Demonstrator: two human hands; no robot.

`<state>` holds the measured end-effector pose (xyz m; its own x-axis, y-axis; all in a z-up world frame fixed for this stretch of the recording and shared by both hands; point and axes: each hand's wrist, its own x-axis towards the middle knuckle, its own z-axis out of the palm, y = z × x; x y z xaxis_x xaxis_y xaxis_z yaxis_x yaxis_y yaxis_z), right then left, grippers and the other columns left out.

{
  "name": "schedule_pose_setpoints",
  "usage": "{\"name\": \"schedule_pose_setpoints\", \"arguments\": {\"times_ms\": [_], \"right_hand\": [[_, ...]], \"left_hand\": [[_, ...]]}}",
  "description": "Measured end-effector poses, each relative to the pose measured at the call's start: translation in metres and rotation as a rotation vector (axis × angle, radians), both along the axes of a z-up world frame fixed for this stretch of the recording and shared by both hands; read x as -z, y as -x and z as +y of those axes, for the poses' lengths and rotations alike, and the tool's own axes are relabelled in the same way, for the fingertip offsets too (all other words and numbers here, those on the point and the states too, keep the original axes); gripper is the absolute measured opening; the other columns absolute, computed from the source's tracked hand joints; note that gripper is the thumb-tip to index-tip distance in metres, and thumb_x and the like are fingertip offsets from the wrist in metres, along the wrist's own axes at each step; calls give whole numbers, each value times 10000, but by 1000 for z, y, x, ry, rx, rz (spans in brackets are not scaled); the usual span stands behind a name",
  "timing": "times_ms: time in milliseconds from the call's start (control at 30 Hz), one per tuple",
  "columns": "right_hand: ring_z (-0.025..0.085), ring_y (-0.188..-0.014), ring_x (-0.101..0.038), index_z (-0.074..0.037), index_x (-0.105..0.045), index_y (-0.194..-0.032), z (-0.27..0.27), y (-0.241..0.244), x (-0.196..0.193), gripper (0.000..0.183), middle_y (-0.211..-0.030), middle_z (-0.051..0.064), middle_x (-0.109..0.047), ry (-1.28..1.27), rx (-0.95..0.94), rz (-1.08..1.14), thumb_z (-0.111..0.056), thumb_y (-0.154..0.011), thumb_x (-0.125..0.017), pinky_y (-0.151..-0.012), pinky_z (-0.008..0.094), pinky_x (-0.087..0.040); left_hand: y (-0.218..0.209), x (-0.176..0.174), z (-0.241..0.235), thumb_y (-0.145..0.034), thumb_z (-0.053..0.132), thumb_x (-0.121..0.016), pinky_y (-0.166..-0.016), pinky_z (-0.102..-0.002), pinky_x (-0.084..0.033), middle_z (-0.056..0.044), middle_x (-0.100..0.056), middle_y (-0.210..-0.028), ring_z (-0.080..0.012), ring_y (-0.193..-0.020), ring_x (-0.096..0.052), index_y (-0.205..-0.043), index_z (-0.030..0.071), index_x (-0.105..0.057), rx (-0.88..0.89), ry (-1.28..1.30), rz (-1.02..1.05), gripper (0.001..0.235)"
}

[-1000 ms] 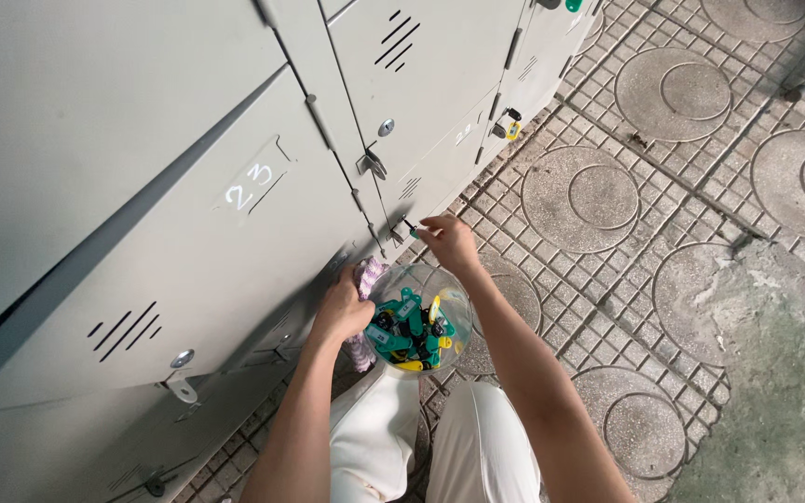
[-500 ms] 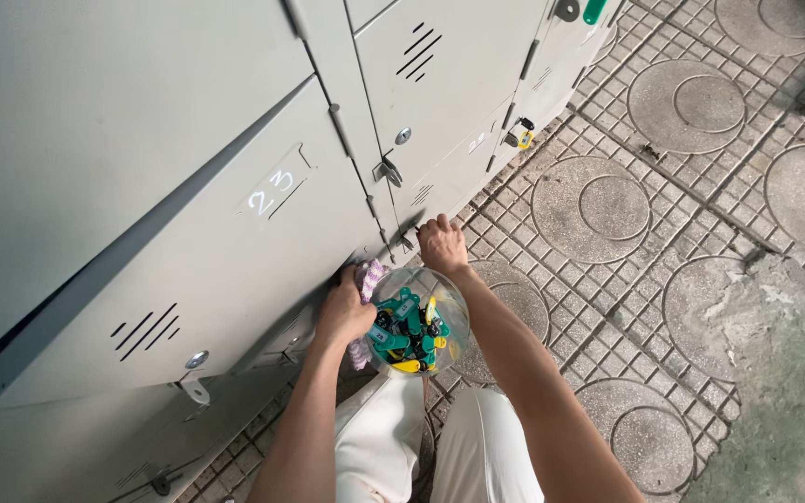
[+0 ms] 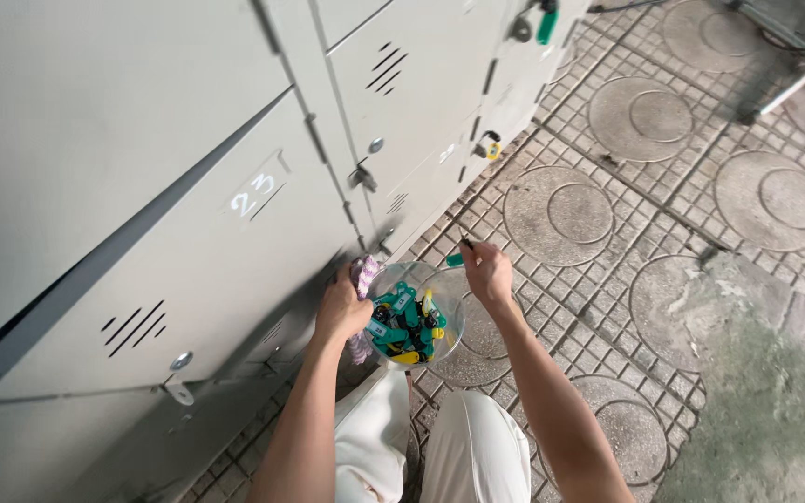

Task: The person wipes the exterior of metal lockers with a cloth and inserts keys into several locker locks while holding a container of keys.

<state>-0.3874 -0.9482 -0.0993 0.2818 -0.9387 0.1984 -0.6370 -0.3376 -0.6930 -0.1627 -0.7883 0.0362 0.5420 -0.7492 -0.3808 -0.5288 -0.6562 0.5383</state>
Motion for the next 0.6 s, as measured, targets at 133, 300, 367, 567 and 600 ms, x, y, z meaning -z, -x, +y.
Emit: {"name": "schedule_pose_setpoints", "arguments": {"times_ms": [133, 300, 367, 567, 600], "right_hand": [[179, -706, -708, -36, -748, -1048, 24, 33, -104, 183, -934, 97, -755, 22, 2, -338, -171, -1014, -629, -581, 350, -597], [264, -909, -715, -16, -765, -1064, 70, 59, -198, 201, -987, 128, -765, 309, -315, -286, -141, -915, -716, -794, 410, -595], [292, -937, -699, -18, -771, -1060, 70, 69, -208, 218, -997, 134, -761, 272, -298, -211, -153, -892, -736, -798, 421, -582], [282, -987, -704, -53, -789, -1037, 43, 92, -222, 203, -1021, 102, -774, 262, -179, -202, -192, -898, -738, -835, 401, -581], [272, -960, -708, -59, -794, -1020, 36, 93, -221, 201, -998, 88, -783, 199, -134, -208, -203, -890, -741, -832, 395, -585]], "left_hand": [[24, 6, -18, -768, 65, -626, -1012, -535, -479, -296, -655, -1219, -488, -1160, -603, -1434, 129, -440, 106, 60, -82, 694], [53, -3, -44, -755, 122, -683, -989, -470, -522, -226, -694, -1209, -405, -1146, -661, -1351, 100, -526, 60, 179, 27, 616], [63, -3, -54, -798, 175, -708, -969, -462, -532, -227, -714, -1185, -388, -1139, -683, -1305, 78, -567, 81, 257, 69, 535], [87, 1, -94, -730, 53, -637, -946, -454, -534, -209, -735, -1149, -378, -1086, -702, -1338, 81, -544, 145, 390, 94, 616], [92, 4, -104, -731, 53, -637, -959, -454, -541, -229, -732, -1133, -385, -1082, -704, -1353, 73, -534, 122, 382, 74, 631]]}}
